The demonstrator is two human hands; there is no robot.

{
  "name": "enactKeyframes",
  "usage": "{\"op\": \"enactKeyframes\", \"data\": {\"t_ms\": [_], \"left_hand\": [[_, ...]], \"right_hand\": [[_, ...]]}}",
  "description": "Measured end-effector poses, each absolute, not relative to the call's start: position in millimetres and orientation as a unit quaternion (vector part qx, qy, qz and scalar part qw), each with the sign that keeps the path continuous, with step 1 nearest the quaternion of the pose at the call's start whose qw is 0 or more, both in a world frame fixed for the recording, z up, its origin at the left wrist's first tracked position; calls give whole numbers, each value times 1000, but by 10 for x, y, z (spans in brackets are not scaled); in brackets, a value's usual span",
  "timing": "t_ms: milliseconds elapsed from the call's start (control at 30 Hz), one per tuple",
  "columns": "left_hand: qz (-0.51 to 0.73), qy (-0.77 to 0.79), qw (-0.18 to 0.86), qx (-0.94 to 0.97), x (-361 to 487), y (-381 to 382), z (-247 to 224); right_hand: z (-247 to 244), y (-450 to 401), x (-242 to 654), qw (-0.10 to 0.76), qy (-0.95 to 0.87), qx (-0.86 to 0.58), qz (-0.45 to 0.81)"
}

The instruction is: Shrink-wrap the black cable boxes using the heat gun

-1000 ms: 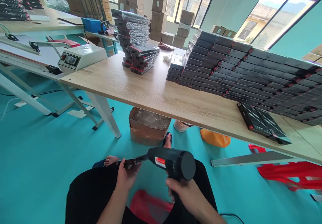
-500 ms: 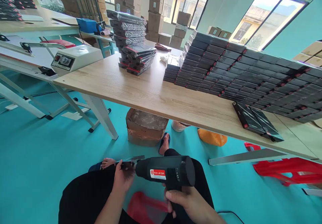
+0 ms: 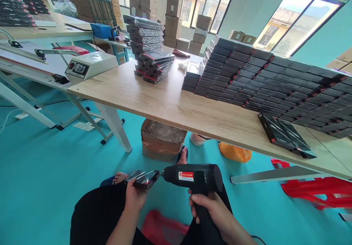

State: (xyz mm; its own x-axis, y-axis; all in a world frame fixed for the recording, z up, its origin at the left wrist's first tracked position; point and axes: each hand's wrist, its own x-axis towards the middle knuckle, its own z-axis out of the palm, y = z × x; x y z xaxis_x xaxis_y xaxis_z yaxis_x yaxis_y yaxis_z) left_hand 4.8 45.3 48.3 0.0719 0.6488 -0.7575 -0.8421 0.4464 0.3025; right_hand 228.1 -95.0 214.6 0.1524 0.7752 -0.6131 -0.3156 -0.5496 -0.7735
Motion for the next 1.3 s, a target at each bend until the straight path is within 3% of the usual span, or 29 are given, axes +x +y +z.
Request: {"op": "enactKeyframes", "data": {"t_ms": [267,733,1300], "left_hand": [[499,456,732,-88,38,428,393],[458,457,757,-91,78,422,490],[408,506,759,27,210,276,373]], "right_hand": [[2167,-1197,2491,457,-142,-592,649],[2057,-1333,2464,382,-163,-587,695],[2074,-1110,2306,432,-197,-588,655]]}}
